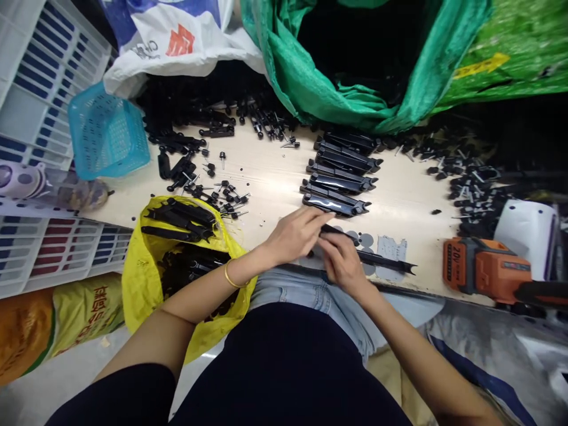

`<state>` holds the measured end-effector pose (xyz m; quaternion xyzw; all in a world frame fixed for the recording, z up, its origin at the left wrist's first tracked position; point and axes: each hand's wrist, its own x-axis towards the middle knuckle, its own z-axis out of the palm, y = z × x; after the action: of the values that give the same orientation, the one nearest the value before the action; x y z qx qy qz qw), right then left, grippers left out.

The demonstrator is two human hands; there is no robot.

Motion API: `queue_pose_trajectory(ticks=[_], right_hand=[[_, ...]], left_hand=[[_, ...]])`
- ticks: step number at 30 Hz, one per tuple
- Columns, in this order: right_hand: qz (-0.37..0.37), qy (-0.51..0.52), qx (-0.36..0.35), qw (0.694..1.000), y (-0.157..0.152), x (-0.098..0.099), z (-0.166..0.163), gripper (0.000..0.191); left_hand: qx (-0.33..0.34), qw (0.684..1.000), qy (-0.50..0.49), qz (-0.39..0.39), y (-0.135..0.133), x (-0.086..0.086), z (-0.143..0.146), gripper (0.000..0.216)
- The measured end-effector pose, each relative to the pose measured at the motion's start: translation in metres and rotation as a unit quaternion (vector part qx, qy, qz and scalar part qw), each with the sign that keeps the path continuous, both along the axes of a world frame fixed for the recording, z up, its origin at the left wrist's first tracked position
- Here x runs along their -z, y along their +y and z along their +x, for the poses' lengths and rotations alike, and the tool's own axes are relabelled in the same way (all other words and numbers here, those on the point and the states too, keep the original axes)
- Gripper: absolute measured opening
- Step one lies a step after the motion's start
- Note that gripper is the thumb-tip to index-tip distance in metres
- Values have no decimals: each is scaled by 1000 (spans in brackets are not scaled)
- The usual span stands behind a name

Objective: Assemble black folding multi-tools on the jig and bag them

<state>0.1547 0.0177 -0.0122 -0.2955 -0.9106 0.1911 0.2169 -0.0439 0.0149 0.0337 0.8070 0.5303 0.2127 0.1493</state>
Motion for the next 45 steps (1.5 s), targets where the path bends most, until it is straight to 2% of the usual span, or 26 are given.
queue_pose_trajectory(ticks=[2,3,5,6,8,9,11,13,14,16,19,21,24,26,28,30,32,34,37,38,39,40,41,42,43,45], right_hand=[[-40,25,36,998,-24,-1,25,30],[-70,31,70,995,-35,0,38,23],[-149,48,187,970,-49,0,60,16],[-199,70,258,943,-51,0,66,15],[-303,168,374,860,-46,-3,67,23],[-350,240,405,810,-40,-5,63,29],[-409,397,419,707,-24,-13,47,35],[-420,500,436,620,-9,-21,29,33],[-421,525,446,590,-2,-25,22,32],[-422,540,462,562,6,-31,13,33],[-422,522,461,580,8,-33,10,33],[-411,509,465,596,8,-31,12,33],[-387,492,493,605,8,-26,12,34],[-374,492,511,598,9,-23,7,35],[-367,499,520,588,10,-20,1,38],[-376,488,510,600,11,-18,0,41],[-386,441,482,651,10,-17,7,42],[-338,378,476,718,9,-20,25,45],[-118,251,493,825,8,-33,60,54],[-52,183,457,869,8,-39,69,54],[-12,103,388,916,7,-45,77,49],[-1,16,293,956,6,-51,83,42],[-16,-65,188,980,2,-57,86,38],[-50,-130,89,986,-2,-62,87,38],[-94,-173,8,980,-9,-68,87,42],[-189,-186,-81,961,-24,-78,82,48]], left_hand=[[117,992,42,2,17,9,14,34],[150,986,77,-13,25,14,21,31],[169,974,139,-56,35,23,34,25],[162,972,155,-76,36,24,39,23],[134,974,146,-110,31,20,45,18],[120,977,127,-125,25,16,48,17],[97,980,81,-152,10,6,54,20],[86,979,24,-184,-5,-1,62,19],[82,975,-12,-206,-10,-4,65,20],[79,951,-101,-282,-17,-4,72,26],[78,888,-202,-406,-19,-2,72,37],[85,878,-214,-419,-19,-2,66,48],[149,909,-162,-354,-26,-7,58,92],[152,940,-104,-287,-34,-8,62,115],[88,971,-62,-214,-42,-3,73,114],[3,985,-57,-165,-43,6,83,105],[-51,985,-56,-152,-38,13,88,93],[-75,985,-38,-150,-28,16,82,78],[-55,986,-18,-156,-16,12,64,61],[-39,985,-15,-168,-14,9,57,61],[-18,983,-9,-183,-13,6,51,63],[10,980,3,-201,-14,1,44,66],[45,975,17,-217,-15,-4,39,69],[87,969,30,-230,-18,-10,33,71],[135,960,34,-243,-22,-16,28,71],[231,934,-6,-274,-32,-30,20,71]])
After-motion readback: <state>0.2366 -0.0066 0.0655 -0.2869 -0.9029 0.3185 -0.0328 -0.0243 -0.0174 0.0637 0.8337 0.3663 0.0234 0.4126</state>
